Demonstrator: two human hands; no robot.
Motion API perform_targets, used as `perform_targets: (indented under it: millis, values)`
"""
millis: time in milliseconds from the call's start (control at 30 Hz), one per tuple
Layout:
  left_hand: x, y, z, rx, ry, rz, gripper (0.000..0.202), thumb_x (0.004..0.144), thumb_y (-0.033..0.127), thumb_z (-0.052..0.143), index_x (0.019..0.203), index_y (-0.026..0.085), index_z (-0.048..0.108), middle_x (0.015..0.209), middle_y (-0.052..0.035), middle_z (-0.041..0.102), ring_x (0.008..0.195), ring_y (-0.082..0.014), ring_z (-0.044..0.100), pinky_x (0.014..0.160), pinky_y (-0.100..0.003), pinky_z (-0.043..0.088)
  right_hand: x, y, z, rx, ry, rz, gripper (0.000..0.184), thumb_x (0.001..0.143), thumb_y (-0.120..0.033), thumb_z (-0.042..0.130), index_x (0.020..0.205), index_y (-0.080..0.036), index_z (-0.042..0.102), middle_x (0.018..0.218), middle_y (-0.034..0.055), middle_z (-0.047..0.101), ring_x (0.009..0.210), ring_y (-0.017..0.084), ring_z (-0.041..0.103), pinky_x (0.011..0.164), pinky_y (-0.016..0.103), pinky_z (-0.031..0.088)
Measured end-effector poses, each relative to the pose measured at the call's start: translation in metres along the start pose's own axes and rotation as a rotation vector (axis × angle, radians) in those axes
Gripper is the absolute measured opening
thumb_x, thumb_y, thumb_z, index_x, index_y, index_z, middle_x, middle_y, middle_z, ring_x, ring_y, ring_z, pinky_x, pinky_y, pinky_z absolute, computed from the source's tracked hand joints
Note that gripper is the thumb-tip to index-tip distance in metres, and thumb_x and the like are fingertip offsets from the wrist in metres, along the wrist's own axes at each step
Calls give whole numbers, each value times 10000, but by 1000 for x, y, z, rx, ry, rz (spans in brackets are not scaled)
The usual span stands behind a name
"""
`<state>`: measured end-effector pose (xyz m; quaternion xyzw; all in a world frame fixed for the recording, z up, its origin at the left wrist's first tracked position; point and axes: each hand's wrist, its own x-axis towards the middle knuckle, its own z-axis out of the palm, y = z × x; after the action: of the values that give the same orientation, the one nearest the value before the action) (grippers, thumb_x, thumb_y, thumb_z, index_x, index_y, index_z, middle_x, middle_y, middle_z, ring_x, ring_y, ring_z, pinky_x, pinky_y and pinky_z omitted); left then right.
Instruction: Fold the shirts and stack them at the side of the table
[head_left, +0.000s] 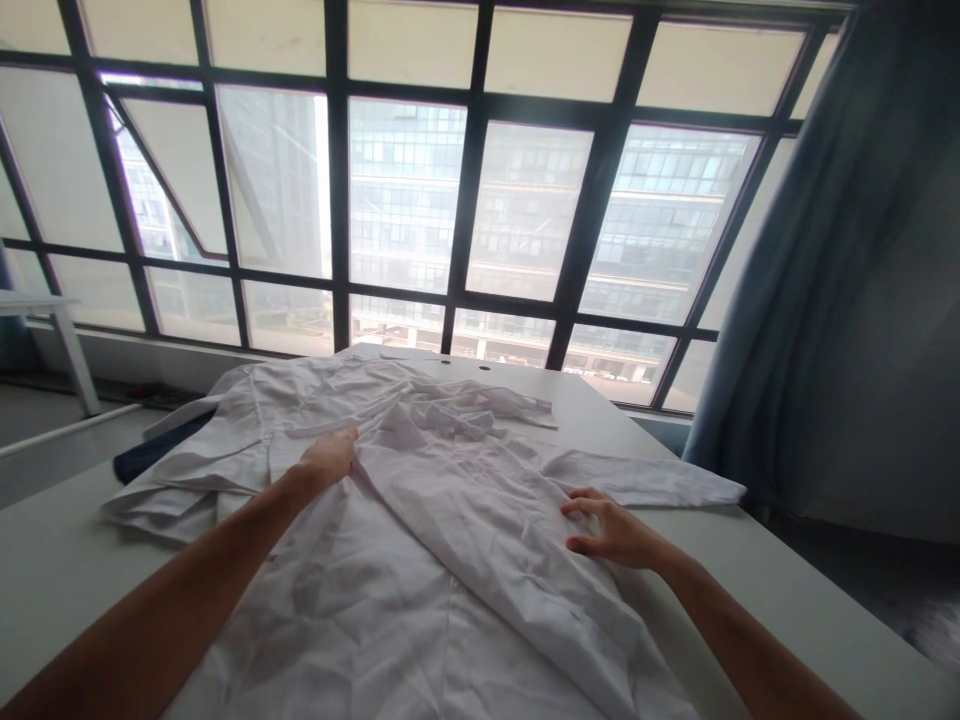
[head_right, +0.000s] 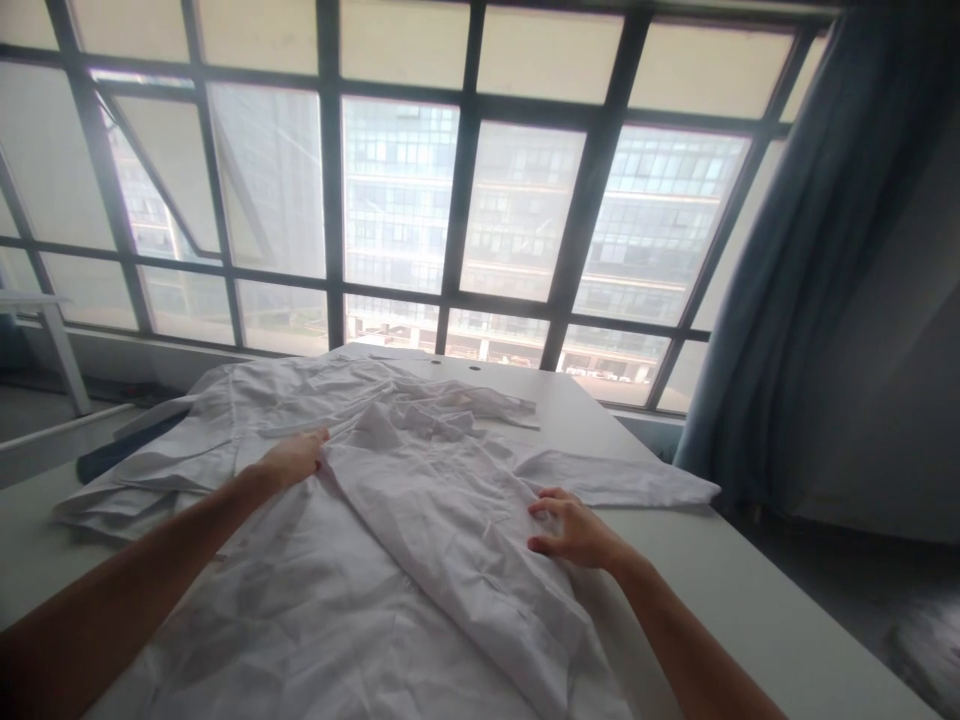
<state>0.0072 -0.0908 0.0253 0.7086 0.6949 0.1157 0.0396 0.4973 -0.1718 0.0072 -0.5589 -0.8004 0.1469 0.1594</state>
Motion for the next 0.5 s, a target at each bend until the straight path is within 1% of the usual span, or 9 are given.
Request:
perform_targets:
  millis: [67, 100, 133, 200, 267, 333, 400, 433, 500]
  values:
    - [-5, 2, -3, 49, 26, -18, 428, 762, 157, 604, 1189, 127, 599, 1120, -209, 682, 1041, -385, 648, 892, -488, 496, -1, -4, -1, -10, -10, 4, 706, 670, -659, 726, 1162, -153, 711, 1400, 183, 527, 1267, 369, 513, 1097, 473, 376]
    - [-7, 5, -5, 72, 55, 2, 430, 786, 185, 592, 1214, 137, 595, 1162, -205, 671, 1063, -383, 639, 904, -493, 490, -2, -5, -1, -20, -10, 6, 701, 684, -653, 718, 1168, -146, 707, 1405, 187, 520, 1270, 367, 511, 1097, 469, 376]
    - [-10, 8, -6, 84, 83, 53, 432, 816, 207, 569, 1244, 151, 587, 1217, -192, 653, 1107, -368, 622, 935, -483, 479, -1, -6, 0, -36, -4, 7, 684, 698, -638, 714, 1173, -146, 705, 1413, 188, 513, 1278, 366, 504, 1101, 472, 371]
    - [-15, 17, -7, 70, 92, 248, 435, 872, 254, 533, 1298, 179, 575, 1332, -155, 603, 1224, -312, 563, 1028, -426, 434, -1, -8, 3, -76, 47, 3, 619, 729, -588, 710, 1178, -163, 701, 1427, 177, 504, 1305, 365, 475, 1112, 494, 349]
    - [-19, 25, -3, 26, -10, 458, 515, 873, 354, 581, 1364, 203, 545, 1449, -125, 518, 1349, -278, 457, 1128, -386, 340, 1, -11, 6, -98, 139, -20, 524, 773, -528, 686, 1164, -179, 704, 1410, 165, 523, 1310, 359, 465, 1110, 513, 339]
    - [-23, 30, 3, 4, -171, 566, 721, 801, 477, 674, 1443, 216, 476, 1548, -116, 391, 1443, -288, 319, 1193, -399, 227, 1, -16, 9, -66, 191, -70, 418, 829, -481, 634, 1113, -185, 713, 1315, 151, 591, 1227, 325, 536, 1066, 487, 389]
    - [-26, 29, 9, -13, -305, 580, 883, 737, 554, 717, 1494, 218, 410, 1595, -123, 288, 1482, -304, 220, 1206, -420, 178, 1, -24, 10, -11, 160, -119, 331, 857, -463, 604, 994, -189, 729, 1128, 120, 665, 1040, 274, 624, 954, 426, 473]
    - [-27, 27, 11, -30, -354, 577, 910, 722, 578, 722, 1498, 226, 404, 1600, -123, 272, 1484, -305, 211, 1201, -417, 190, 1, -29, 10, 5, 136, -136, 308, 857, -465, 603, 924, -191, 727, 1030, 100, 678, 945, 251, 639, 887, 396, 497]
    - [-26, 22, 12, -68, -422, 574, 939, 656, 605, 766, 1472, 267, 447, 1594, -101, 296, 1471, -312, 250, 1179, -400, 249, -1, -39, 8, 10, 118, -139, 322, 855, -488, 601, 801, -186, 701, 879, 72, 663, 803, 217, 621, 774, 353, 504]
